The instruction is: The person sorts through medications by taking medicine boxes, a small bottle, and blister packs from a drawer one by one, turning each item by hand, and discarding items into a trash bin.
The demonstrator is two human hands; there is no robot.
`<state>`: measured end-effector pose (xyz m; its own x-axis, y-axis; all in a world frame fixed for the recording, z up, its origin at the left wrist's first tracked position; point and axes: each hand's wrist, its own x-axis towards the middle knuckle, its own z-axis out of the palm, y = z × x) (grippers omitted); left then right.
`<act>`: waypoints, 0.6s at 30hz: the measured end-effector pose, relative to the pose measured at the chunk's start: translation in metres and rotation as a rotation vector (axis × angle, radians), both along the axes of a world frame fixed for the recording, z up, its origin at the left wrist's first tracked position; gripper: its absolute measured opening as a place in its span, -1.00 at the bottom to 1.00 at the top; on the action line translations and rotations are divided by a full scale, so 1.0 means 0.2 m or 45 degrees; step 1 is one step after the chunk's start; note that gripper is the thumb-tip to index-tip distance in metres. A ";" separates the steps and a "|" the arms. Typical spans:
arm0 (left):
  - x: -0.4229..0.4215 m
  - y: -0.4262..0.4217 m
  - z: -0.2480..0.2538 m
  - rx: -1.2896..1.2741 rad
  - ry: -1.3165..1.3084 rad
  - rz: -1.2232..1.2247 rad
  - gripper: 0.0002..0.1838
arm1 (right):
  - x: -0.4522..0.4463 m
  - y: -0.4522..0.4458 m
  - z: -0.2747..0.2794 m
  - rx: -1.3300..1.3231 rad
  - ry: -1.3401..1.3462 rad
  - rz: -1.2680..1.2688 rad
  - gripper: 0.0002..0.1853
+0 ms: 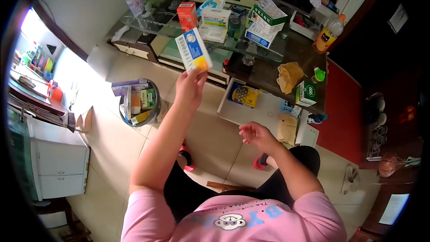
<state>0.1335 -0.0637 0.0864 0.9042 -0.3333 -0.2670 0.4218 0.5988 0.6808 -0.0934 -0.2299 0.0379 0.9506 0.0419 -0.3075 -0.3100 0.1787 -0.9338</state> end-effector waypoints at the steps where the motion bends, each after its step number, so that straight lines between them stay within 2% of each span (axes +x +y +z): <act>1: 0.05 -0.10 0.00 -0.043 -0.001 0.009 -0.70 | -0.01 -0.01 0.00 -0.006 -0.008 0.003 -0.72; 4: 0.18 -0.34 -0.07 -0.067 0.002 0.041 -0.70 | -0.07 -0.03 0.08 -0.061 0.144 -0.046 -0.73; 9: 0.38 -0.53 -0.19 -0.038 -0.075 0.159 -0.68 | -0.18 -0.11 0.04 0.008 0.043 -0.038 -0.73; 12: 0.42 -0.56 -0.20 0.163 -0.084 0.088 -0.67 | -0.20 -0.14 0.03 0.057 0.009 -0.025 -0.73; 15: 0.41 -0.59 -0.17 0.488 -0.128 -0.057 -0.52 | -0.21 -0.15 0.03 0.071 0.003 -0.002 -0.73; 16: 0.41 -0.60 -0.16 0.491 -0.124 -0.059 -0.52 | -0.21 -0.15 0.03 0.070 -0.014 0.006 -0.73; 18: 0.40 -0.61 -0.13 0.737 -0.160 -0.142 -0.46 | -0.21 -0.15 0.04 0.063 -0.016 0.011 -0.72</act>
<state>0.2134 -0.1853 0.0608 0.9086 -0.2604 -0.3267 0.3559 0.0730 0.9317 -0.1356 -0.2609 0.0451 0.9541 0.0647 -0.2926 -0.2996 0.2226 -0.9277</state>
